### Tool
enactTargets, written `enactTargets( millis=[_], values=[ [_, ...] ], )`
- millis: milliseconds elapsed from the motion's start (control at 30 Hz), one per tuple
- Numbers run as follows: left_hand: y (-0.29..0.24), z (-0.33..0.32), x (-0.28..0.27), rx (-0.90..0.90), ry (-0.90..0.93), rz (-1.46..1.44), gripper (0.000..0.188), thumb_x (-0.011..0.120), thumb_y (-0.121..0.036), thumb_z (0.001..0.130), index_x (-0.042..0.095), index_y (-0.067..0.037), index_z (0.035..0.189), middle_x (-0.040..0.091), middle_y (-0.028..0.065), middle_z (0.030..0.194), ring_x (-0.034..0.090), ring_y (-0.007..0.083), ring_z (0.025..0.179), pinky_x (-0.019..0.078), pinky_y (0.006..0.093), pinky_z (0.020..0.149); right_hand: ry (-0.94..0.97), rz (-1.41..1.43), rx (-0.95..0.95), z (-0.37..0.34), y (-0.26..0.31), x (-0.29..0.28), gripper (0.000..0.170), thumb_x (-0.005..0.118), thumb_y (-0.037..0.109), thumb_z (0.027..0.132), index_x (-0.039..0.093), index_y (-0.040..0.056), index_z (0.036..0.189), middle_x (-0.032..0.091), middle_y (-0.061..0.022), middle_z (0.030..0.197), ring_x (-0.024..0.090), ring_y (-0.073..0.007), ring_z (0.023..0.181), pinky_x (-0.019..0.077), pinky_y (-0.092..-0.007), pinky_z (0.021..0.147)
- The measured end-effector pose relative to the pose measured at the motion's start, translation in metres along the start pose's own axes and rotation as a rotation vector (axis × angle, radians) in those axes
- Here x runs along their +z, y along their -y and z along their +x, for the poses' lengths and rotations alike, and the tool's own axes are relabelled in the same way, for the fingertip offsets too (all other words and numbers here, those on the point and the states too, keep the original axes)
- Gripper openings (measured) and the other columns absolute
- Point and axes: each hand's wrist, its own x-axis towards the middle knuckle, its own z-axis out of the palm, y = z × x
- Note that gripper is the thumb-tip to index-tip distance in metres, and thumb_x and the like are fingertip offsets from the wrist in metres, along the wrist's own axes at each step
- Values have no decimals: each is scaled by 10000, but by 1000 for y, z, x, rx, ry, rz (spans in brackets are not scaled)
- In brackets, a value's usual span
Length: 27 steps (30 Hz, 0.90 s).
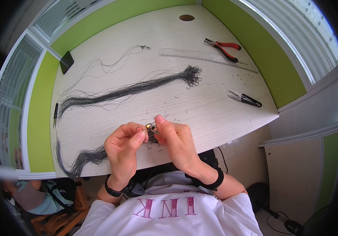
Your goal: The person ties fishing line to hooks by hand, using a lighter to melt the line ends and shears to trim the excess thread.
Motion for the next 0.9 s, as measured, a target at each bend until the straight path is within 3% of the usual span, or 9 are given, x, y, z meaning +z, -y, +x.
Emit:
enactTargets(
  millis=[133,200,233,300,400,600,667,733,900],
  values=[
    [0,0,-2,-2,-7,-7,114,611,14,809,592,59,912,607,72,895,561,94,815,454,215,737,-21,83,-70,1,2,-1,395,486,330,919,494,30,662,453,12,661,373,-61,623,345,-208,585],
    [-1,-1,-2,-12,-7,-17,113,610,10,811,592,59,912,608,71,896,561,93,815,454,215,738,-27,82,-304,0,5,5,242,566,203,882,545,13,733,494,2,719,425,-63,655,353,-209,590],
    [-2,-1,0,-29,-15,-19,113,609,8,812,592,58,912,609,71,896,561,94,813,454,217,741,-26,82,-304,1,6,4,242,566,203,882,545,13,733,494,2,719,425,-63,655,353,-209,590],
    [-2,-1,0,-47,-22,-20,113,609,6,813,592,57,912,610,70,896,561,94,812,453,219,745,76,-139,-381,3,7,1,118,578,97,853,552,-12,815,519,-35,771,463,-101,706,369,-216,652],
    [-2,-2,-1,-45,2,18,110,608,8,812,593,53,911,612,69,891,562,96,814,454,224,753,71,-154,-428,5,-1,-2,56,596,47,838,576,6,872,539,-17,770,479,-68,678,369,-200,591],
    [2,-2,-2,20,-4,59,113,611,0,813,591,54,910,615,66,876,565,98,805,455,225,748,-38,-91,-480,6,-6,-4,46,564,36,857,563,-6,874,532,-24,764,472,-73,666,369,-201,567],
    [-1,-1,-4,-40,-6,15,121,605,-8,819,590,60,918,618,66,868,570,97,795,460,221,740,-38,-144,-503,8,0,-9,77,594,7,807,571,-7,880,558,-50,798,512,-102,678,395,-214,578],
    [-2,-2,-3,-67,-16,-13,122,600,-9,823,590,62,922,620,67,867,572,95,791,463,219,736,-4,-511,-803,10,9,-10,195,647,-22,696,588,0,880,588,-81,818,560,-150,680,428,-241,570],
    [-4,-2,-1,-96,-40,-63,125,590,-10,831,592,65,931,625,73,870,577,92,789,469,214,732,18,-682,-910,13,15,-11,293,677,-26,586,607,26,866,604,-74,799,580,-191,648,448,-272,536]
  ],
)
